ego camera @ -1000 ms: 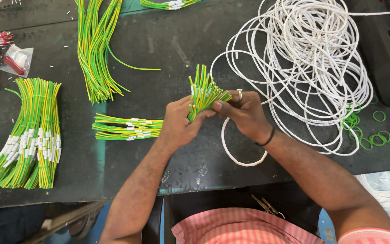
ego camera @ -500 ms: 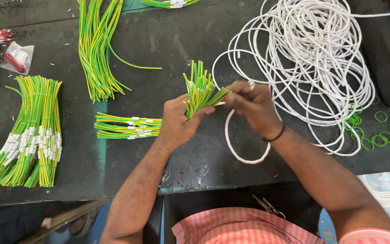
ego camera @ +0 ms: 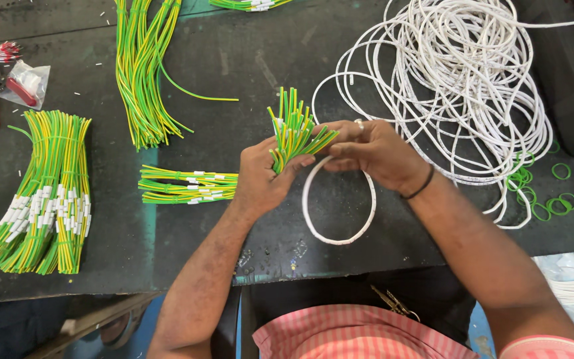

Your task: The person gathers a bundle of green and yellow insulated wires, aligns the ends, and wraps a white cable tie around the bundle to secure it. They place the finished bundle on the workbench with other completed bundles and begin gathering another set of wires.

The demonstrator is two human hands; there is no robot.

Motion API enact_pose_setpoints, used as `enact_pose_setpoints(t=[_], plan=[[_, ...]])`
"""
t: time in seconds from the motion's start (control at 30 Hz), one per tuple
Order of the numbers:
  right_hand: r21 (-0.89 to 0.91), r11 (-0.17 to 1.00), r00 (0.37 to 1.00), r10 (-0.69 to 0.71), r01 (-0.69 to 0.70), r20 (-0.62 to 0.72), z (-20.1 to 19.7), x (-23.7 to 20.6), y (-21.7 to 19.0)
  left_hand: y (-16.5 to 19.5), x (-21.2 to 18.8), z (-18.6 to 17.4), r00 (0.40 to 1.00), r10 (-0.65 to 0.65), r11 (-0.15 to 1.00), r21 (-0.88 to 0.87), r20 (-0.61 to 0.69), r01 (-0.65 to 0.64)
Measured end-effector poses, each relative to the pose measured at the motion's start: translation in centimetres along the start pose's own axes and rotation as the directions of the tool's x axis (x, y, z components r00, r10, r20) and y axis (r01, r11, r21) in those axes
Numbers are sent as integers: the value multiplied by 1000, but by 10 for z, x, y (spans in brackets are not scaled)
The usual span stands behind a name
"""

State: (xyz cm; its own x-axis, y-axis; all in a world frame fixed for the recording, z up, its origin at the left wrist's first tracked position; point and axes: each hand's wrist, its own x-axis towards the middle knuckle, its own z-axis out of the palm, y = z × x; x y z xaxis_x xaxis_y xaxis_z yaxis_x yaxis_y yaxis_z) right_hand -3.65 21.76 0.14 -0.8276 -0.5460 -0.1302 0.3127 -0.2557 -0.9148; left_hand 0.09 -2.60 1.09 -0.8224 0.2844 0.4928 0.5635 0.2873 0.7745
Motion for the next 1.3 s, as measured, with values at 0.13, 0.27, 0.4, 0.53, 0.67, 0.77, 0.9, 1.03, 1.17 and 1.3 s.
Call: enact_pose_setpoints(t=[0.13, 0.27, 0.4, 0.53, 0.67, 0.77, 0.9, 1.03, 1.17, 1.3], plan=[[-287, 958, 985, -72, 25, -156, -7, 1, 4, 0, 0, 0, 998, 59, 998, -4, -11, -59], [-770, 597, 916, -398, 224, -42, -8, 5, 2, 0, -1, 0, 1000, 14, 1000, 9, -2, -14], [-903, 59, 807, -476, 425, 349, 13, 16, 13, 1, -1, 1, 1000, 14, 1000, -2, 1, -14], [-853, -215, 719, -465, 475, 517, 28, 22, 27, 2, 0, 1, 999, 41, 999, 12, -1, -41], [-854, 479, 943, -330, 204, 40, 7, 13, 17, 3, -1, -1, 1000, 20, 999, 25, -2, -20], [-490, 828, 936, -346, 271, -67, -20, 3, -2, 3, 1, 1, 1000, 3, 1000, 11, 7, -3], [31, 954, 954, -299, 299, -7, -35, -5, -14, 1, 0, 1, 1000, 4, 1000, 5, 5, -4], [-93, 895, 897, -426, 437, 114, -33, -10, -17, -1, -2, 1, 1000, 17, 1000, 19, 2, -17], [-145, 823, 820, -497, 550, 284, -28, -20, -27, -3, -1, 1, 1000, 28, 999, 20, 13, -28], [282, 915, 727, -400, 288, 559, -20, -24, -33, -3, -1, 1, 1000, 10, 1000, -2, 18, -10]])
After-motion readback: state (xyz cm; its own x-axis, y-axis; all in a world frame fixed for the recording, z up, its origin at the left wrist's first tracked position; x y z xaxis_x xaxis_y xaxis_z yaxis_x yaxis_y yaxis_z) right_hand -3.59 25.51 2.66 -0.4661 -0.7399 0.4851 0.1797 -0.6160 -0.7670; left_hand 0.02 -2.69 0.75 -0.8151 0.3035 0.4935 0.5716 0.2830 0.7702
